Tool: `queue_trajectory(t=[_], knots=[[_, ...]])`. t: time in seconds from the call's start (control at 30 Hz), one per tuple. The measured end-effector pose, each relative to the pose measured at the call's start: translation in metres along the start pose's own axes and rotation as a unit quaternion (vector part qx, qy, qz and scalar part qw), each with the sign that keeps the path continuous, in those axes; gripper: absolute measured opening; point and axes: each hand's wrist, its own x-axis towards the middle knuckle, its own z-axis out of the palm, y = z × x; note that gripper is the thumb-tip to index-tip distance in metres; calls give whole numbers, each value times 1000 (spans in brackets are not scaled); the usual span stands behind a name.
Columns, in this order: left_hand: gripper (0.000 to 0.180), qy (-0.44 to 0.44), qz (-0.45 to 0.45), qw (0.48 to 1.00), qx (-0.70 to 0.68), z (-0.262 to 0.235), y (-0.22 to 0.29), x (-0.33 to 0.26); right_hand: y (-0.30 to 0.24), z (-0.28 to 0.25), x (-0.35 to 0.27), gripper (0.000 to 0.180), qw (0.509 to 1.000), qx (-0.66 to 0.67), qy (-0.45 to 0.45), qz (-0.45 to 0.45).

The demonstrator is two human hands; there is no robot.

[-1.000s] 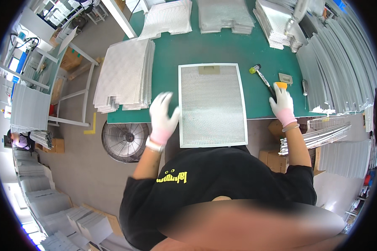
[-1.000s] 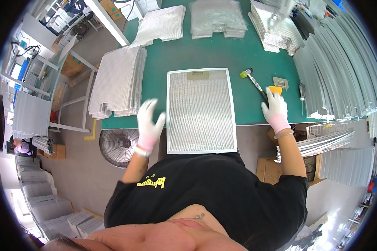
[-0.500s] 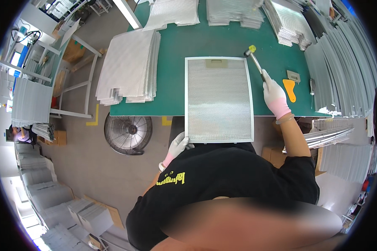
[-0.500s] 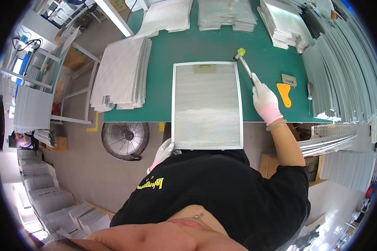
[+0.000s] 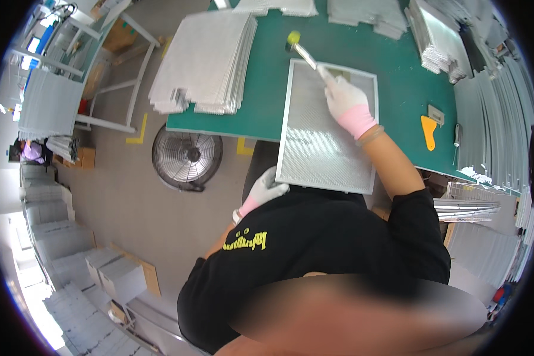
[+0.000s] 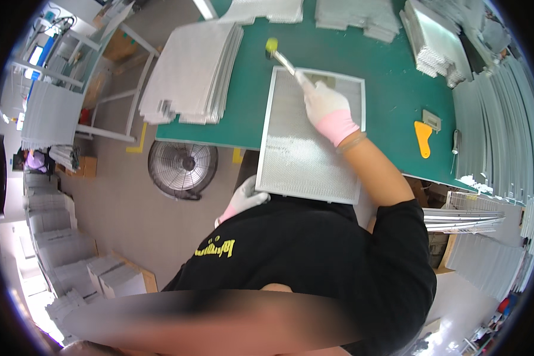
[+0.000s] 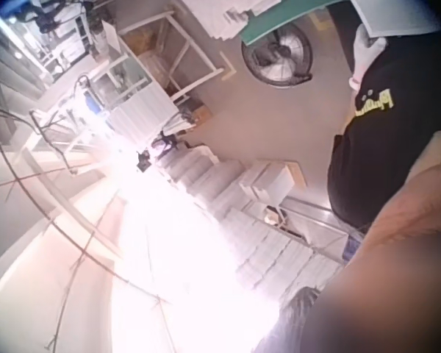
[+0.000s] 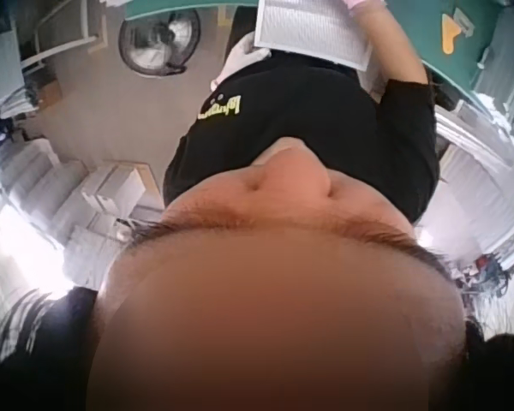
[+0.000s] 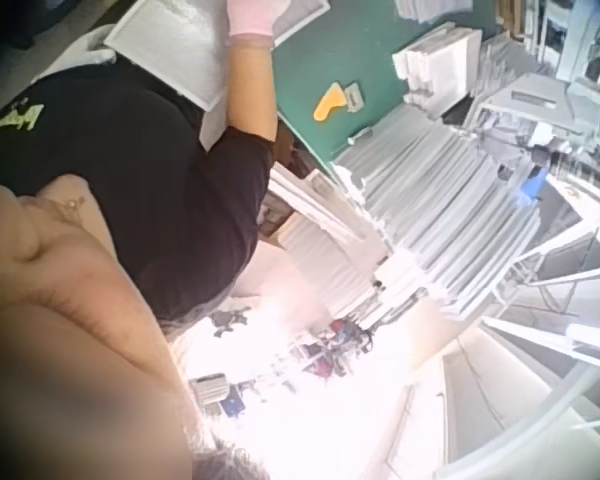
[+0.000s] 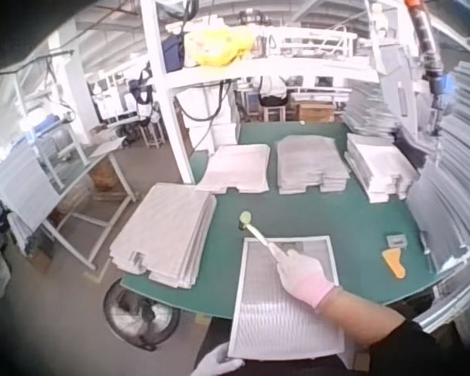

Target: Assembling industrial filters by inserting mesh panels into metal frames and securing them with tools.

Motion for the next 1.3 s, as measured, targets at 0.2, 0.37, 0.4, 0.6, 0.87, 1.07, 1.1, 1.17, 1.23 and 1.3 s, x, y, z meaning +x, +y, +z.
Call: queue_trajectory(t=[0.2,0.37,0.4,0.6,0.87,1.07,1.1,1.17,1.23,1.3], knots=[[66,0,-18,1000,-6,-3,-7,7,16,4,3,56,999,14,-5,29],[62,-1,-12,1000,-18,-10,-16,9,72,-2,-27,55,989,3,109,99],[58,23,-35,999,-7,-7,-12,11,86,-5,-38,54,983,-21,131,127],[46,69,-21,997,19,6,1,9,184,-3,-119,61,947,-113,161,255],[39,63,97,993,28,1,18,20,196,-6,-146,61,941,-143,76,299],[44,93,119,989,11,21,56,44,214,16,-151,53,940,-96,183,271],[48,66,118,990,-34,23,57,53,204,12,-148,53,941,-95,183,269],[50,89,126,987,-49,27,53,61,173,2,-144,52,945,-22,202,255],[52,132,141,981,-7,24,47,60,128,-9,-143,49,953,49,235,183],[54,154,151,971,103,16,44,50,89,-16,-143,49,960,138,234,66]])
